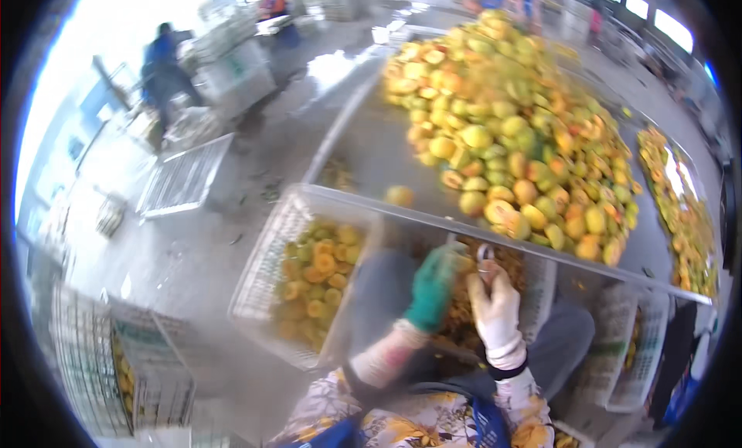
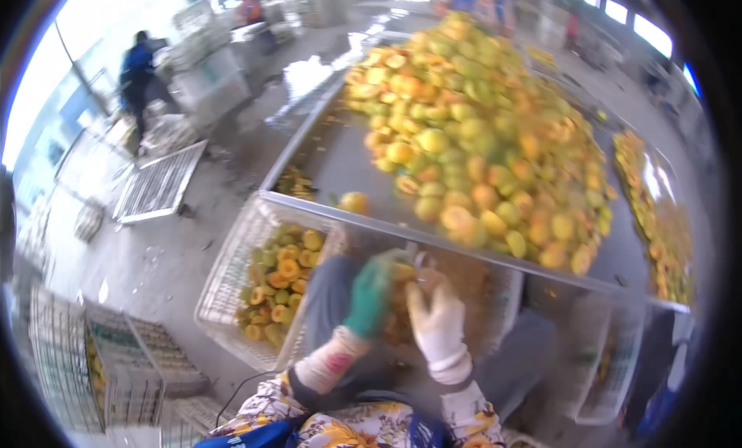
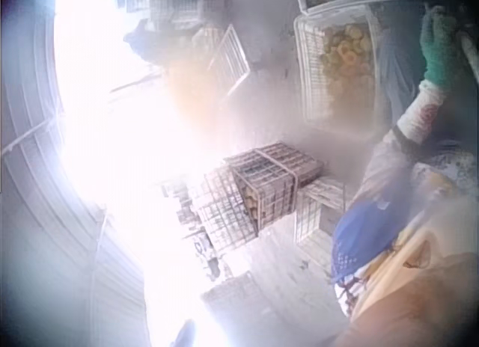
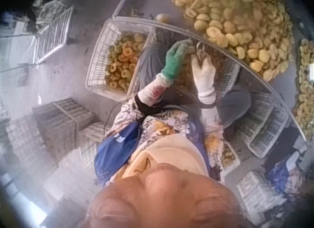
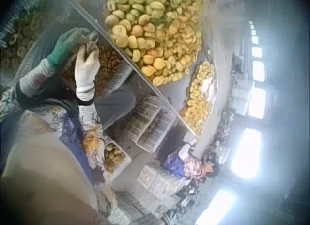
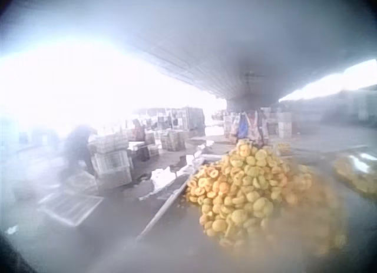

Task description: Manually pitting and slicing peaches at a processing station.

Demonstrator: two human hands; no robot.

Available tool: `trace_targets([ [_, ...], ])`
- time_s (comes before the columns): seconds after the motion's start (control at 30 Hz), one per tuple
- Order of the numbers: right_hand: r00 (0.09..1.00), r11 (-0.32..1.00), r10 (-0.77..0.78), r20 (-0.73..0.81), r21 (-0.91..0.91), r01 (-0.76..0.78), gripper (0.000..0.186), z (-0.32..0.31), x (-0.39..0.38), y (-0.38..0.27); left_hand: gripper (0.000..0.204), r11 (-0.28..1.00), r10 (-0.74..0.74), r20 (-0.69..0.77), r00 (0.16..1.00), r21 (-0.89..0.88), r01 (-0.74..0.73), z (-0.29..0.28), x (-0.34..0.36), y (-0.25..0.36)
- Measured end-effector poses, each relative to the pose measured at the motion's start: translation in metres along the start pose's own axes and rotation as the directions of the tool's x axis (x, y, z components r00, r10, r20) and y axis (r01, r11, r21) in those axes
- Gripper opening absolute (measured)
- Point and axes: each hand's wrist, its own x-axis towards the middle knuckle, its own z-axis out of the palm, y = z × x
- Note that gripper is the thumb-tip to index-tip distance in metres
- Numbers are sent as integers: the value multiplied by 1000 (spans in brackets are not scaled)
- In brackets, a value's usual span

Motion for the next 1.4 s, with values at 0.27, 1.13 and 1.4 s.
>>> trace_targets([
  [0.27,993,993,9,-116,-115,-23,18,27,-13,19,36,799,-348,52,936,-506,325,21,-27,-23],
  [1.13,959,980,167,227,68,-187,24,13,-28,39,33,850,-382,-32,924,-405,337,23,-10,-25],
  [1.4,569,558,552,609,237,-795,37,7,-13,29,23,864,-347,-52,937,-406,297,29,-6,-40],
])
